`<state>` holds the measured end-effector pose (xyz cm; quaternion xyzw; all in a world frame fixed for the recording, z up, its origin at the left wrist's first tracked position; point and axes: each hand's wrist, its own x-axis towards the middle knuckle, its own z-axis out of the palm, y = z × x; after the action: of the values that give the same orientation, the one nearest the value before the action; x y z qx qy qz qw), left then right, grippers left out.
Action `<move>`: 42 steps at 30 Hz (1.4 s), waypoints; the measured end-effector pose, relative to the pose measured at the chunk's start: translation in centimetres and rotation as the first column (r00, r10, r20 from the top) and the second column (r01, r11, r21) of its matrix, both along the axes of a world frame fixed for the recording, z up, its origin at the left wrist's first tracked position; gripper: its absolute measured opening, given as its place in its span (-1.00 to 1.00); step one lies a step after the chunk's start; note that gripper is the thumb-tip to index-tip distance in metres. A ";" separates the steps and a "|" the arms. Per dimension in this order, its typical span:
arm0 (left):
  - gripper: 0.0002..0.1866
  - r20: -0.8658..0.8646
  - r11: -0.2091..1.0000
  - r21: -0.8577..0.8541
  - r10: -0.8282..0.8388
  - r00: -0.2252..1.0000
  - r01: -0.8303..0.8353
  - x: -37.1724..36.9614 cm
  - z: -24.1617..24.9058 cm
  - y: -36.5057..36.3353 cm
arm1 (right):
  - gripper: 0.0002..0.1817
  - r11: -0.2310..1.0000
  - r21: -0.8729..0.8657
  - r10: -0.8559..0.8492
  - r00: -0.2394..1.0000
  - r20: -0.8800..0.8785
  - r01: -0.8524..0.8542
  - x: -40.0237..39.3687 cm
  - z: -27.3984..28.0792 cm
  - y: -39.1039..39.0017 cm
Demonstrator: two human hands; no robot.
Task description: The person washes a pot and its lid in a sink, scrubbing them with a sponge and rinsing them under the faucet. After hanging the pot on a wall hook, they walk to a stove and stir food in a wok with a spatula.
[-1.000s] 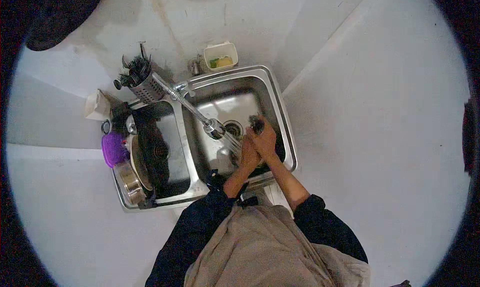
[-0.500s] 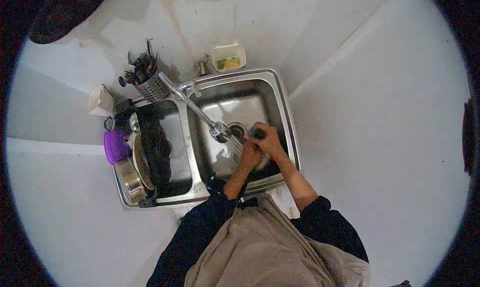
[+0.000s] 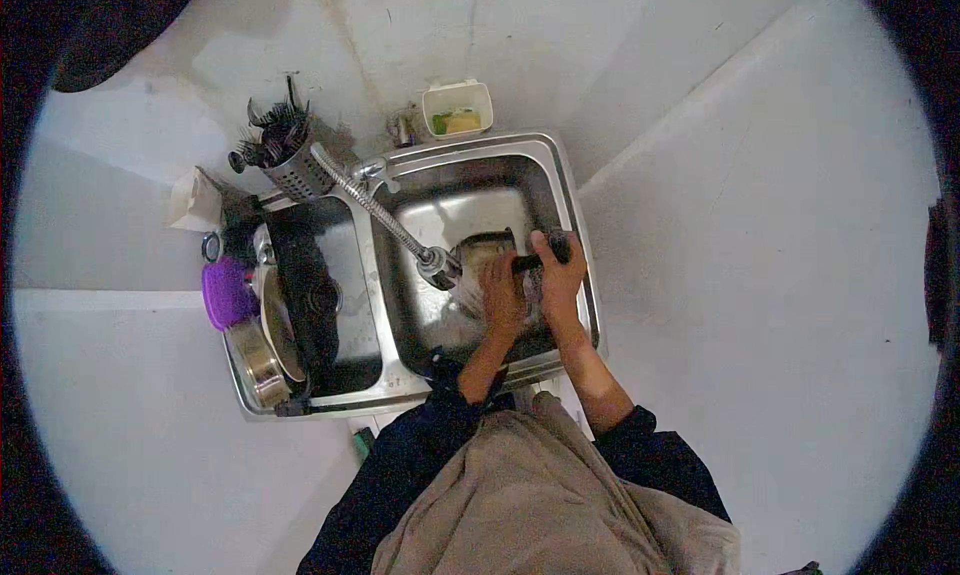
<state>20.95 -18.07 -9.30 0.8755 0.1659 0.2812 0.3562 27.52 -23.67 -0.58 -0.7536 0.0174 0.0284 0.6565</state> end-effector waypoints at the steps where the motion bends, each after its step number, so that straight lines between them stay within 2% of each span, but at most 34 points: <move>1: -0.57 -0.006 1.000 -0.007 -0.027 1.000 0.027 0.2 -0.1 0.3 | -0.64 1.000 -0.027 0.015 1.000 0.000 -0.015 0.2 0.2 -0.1; 4: -0.56 -0.033 0.960 -0.224 -0.181 0.983 0.169 0.4 1.0 1.6 | -0.55 0.962 -0.141 0.248 0.964 0.102 -0.233 -0.1 4.2 -0.5; 7: -0.55 0.064 0.934 -0.262 -0.236 0.970 0.245 0.3 2.9 2.1 | -0.51 0.859 -0.193 0.499 0.860 0.104 -0.475 0.4 -0.6 -1.2; 10: -0.55 -0.119 0.924 -0.264 -0.317 0.941 0.277 -0.3 1.5 1.8 | -0.50 0.846 -0.420 0.432 0.884 0.181 -0.328 0.4 -3.8 -1.2; 11: -0.55 -0.114 0.930 -0.263 -0.295 0.949 0.257 -0.6 1.0 1.5 | -0.50 0.833 -0.489 0.395 0.897 0.201 -0.257 0.3 -4.5 -1.1; 13: -0.54 -0.109 0.942 -0.261 -0.245 0.963 0.210 -1.1 2.0 1.4 | -0.52 0.850 -0.476 0.380 0.888 0.257 -0.226 0.0 -0.3 -0.1; 14: -0.54 -0.099 0.920 -0.317 -0.275 0.956 0.231 -1.0 1.6 1.5 | -0.53 0.857 -0.470 0.373 0.884 0.281 -0.211 -0.2 1.4 0.3; 16: -0.54 -0.066 0.863 -0.421 -0.337 0.939 0.280 -0.1 1.3 2.1 | -0.58 0.850 -0.498 0.408 0.811 0.419 -0.171 0.1 2.0 1.2; 17: -0.54 -0.076 0.893 -0.367 -0.308 0.948 0.261 -0.1 1.3 2.1 | -0.61 0.849 -0.508 0.423 0.765 0.486 -0.147 0.3 2.2 1.6; 19: -0.54 -0.095 0.944 -0.260 -0.237 0.967 0.206 -0.7 2.4 2.0 | -0.65 0.834 -0.531 0.443 0.756 0.483 -0.149 0.1 2.7 2.0; 22: -0.54 -0.123 0.867 -0.382 -0.392 0.912 0.322 -0.5 1.6 2.4 | -0.67 0.803 -0.579 0.483 0.720 0.498 -0.139 0.3 1.4 2.1; 23: -0.54 -0.097 0.845 -0.439 -0.383 0.919 0.305 -0.5 1.4 2.3 | -0.67 0.791 -0.597 0.500 0.702 0.507 -0.132 0.5 1.0 2.1; 26: -0.51 -0.056 0.780 -0.582 -0.320 0.946 0.230 -0.7 2.2 1.5 | -0.62 0.705 -0.678 0.541 0.777 0.323 -0.209 0.7 3.2 3.0; 28: -0.49 -0.067 0.751 -0.644 -0.248 0.967 0.147 -0.7 2.9 1.0 | -0.59 0.753 -0.617 0.442 0.871 0.215 -0.230 0.9 2.0 3.1; 30: -0.47 -0.104 0.815 -0.574 -0.168 0.980 0.078 -0.8 -1.5 0.4 | -0.57 0.807 -0.534 0.354 0.930 0.097 -0.252 1.8 0.2 3.1; 32: -0.46 -0.087 0.883 -0.467 -0.106 0.991 0.054 -1.6 -2.9 -0.1 | -0.55 0.863 -0.425 0.284 0.958 -0.038 -0.273 3.2 -2.2 2.6; 34: -0.46 -0.013 0.950 -0.307 -0.067 0.998 0.060 -2.1 -2.0 0.1 | -0.53 0.977 -0.140 0.096 0.924 -0.371 -0.158 5.9 -5.5 2.4; 35: -0.49 -0.099 0.887 -0.461 -0.078 0.992 0.024 -2.2 -1.6 0.5 | -0.51 0.998 -0.014 0.040 0.842 -0.539 -0.056 7.1 -6.2 2.9; 36: -0.52 -0.179 0.801 -0.598 -0.101 0.979 -0.027 -2.2 -1.2 1.1 | -0.50 0.989 0.135 0.122 0.837 -0.533 -0.057 7.5 -3.9 3.9; 37: -0.56 -0.254 0.692 -0.715 -0.133 0.958 -0.093 -2.3 -0.8 1.6 | -0.49 0.958 0.280 0.204 0.830 -0.519 -0.060 7.7 0.6 4.9; 38: -0.56 -0.245 0.650 -0.749 -0.093 0.965 -0.127 -2.7 0.4 2.0 | -0.48 0.907 0.417 0.283 0.820 -0.497 -0.060 8.2 3.0 5.9; 40: -0.53 -0.229 0.561 -0.807 -0.013 0.973 -0.182 -3.8 2.7 2.8 | -0.68 0.921 0.329 0.273 0.947 -0.169 -0.207 12.3 0.3 8.9; 41: -0.54 -0.157 0.534 -0.830 0.055 0.986 -0.162 -4.0 2.4 2.7 | -0.67 0.955 0.139 0.257 0.964 0.067 -0.264 13.8 0.3 10.6; 42: -0.54 -0.085 0.508 -0.850 0.127 0.988 -0.138 -4.1 1.7 2.5 | -0.66 0.963 -0.059 0.270 0.914 0.303 -0.264 15.1 0.4 12.3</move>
<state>16.87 -15.61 -7.55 0.5748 0.3506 0.1851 0.7158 42.66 -11.33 -0.17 -0.7495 -0.1879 -0.0002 0.6348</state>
